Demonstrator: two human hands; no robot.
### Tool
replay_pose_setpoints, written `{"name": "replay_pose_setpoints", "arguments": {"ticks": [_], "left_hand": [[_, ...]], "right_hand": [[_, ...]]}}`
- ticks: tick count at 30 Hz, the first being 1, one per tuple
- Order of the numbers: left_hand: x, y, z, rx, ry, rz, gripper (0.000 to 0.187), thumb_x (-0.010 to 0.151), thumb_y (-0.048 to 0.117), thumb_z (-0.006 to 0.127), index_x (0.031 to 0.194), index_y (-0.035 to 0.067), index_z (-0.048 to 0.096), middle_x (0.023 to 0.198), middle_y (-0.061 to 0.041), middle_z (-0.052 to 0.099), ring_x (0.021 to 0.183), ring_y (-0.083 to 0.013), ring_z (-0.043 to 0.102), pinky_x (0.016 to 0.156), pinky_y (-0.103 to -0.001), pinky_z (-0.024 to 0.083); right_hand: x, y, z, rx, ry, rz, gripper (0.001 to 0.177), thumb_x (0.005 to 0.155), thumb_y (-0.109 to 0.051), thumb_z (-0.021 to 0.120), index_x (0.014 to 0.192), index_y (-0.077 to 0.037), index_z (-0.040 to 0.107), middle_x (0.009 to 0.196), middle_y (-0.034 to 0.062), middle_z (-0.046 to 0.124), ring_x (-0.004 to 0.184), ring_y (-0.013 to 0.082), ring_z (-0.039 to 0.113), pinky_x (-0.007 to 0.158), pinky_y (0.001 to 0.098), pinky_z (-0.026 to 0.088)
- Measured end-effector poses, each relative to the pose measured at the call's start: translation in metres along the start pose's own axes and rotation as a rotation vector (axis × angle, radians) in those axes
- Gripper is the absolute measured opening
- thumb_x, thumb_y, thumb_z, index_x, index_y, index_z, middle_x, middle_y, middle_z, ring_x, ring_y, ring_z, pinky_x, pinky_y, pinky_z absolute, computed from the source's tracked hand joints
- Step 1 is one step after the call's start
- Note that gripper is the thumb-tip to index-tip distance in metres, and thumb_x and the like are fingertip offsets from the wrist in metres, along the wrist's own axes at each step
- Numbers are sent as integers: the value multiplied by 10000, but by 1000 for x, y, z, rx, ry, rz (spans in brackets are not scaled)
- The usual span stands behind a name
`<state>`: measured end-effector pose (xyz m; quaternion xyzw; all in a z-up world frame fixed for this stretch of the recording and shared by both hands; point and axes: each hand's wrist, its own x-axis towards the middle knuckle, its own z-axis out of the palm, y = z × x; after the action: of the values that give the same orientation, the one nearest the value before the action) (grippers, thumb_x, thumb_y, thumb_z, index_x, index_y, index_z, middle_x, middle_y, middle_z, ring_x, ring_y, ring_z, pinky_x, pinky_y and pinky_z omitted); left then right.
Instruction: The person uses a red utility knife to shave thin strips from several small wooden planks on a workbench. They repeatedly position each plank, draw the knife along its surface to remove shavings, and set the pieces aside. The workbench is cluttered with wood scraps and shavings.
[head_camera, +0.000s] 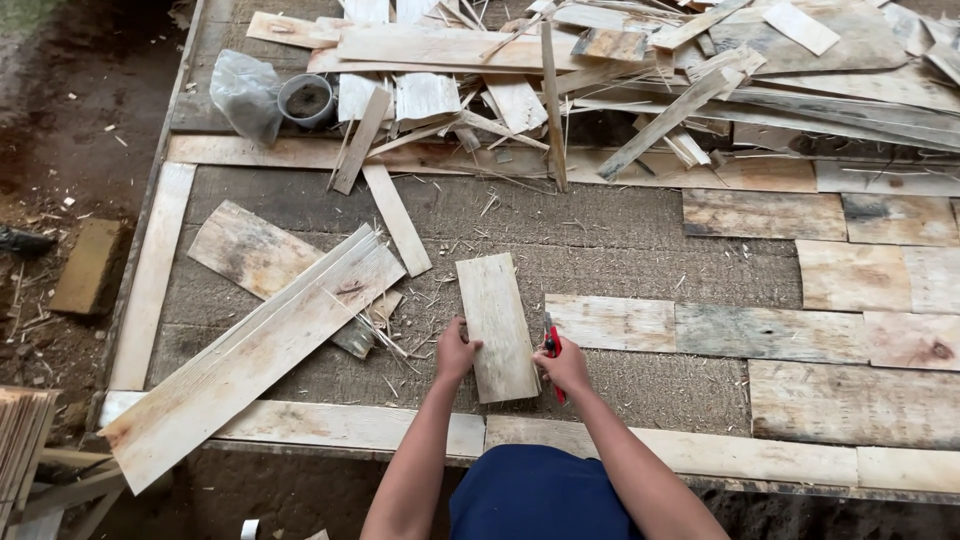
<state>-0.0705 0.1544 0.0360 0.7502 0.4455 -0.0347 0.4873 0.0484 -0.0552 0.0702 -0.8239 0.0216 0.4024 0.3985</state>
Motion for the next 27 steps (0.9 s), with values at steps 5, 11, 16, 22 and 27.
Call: {"name": "replay_pose_setpoints", "arguments": {"ticks": [5,11,16,22,27], "left_hand": [[-15,9,-12,52,-13,13,540,794,171,860,1267,88,615,854,-96,732,927,-307,738,824,-448,603],[-4,-1,-8,130,-44,20,457,794,183,854,1182,88,632,840,-80,754,926,-306,749,833,-448,597],[-2,-6,-6,146,-58,24,459,793,155,843,1193,97,627,829,-71,758,915,-296,754,825,-440,599],[-2,-6,-9,-28,-90,77,483,841,59,791,1262,67,554,882,-115,745,838,-286,740,755,-405,606],[-13,1,-26,-257,-79,256,394,995,-115,507,1236,128,702,997,-178,729,908,-319,754,797,-420,613]], "right_hand": [[-10,-13,-4,62,-20,9,310,818,-67,798,1110,-19,706,1029,159,790,725,272,786,556,257,653],[-17,-24,-7,66,-31,9,317,823,-20,774,1129,16,698,1044,182,784,776,286,785,577,266,664],[-9,-15,-5,37,-31,13,305,816,-44,782,1112,-20,711,1010,152,792,748,255,785,574,244,661],[7,-2,-10,33,-36,-27,338,788,-116,844,1095,-55,717,979,104,792,624,187,759,514,219,643],[12,2,-14,162,-52,-133,363,803,-219,875,1111,-99,723,1030,111,781,822,203,750,666,302,618]]}}
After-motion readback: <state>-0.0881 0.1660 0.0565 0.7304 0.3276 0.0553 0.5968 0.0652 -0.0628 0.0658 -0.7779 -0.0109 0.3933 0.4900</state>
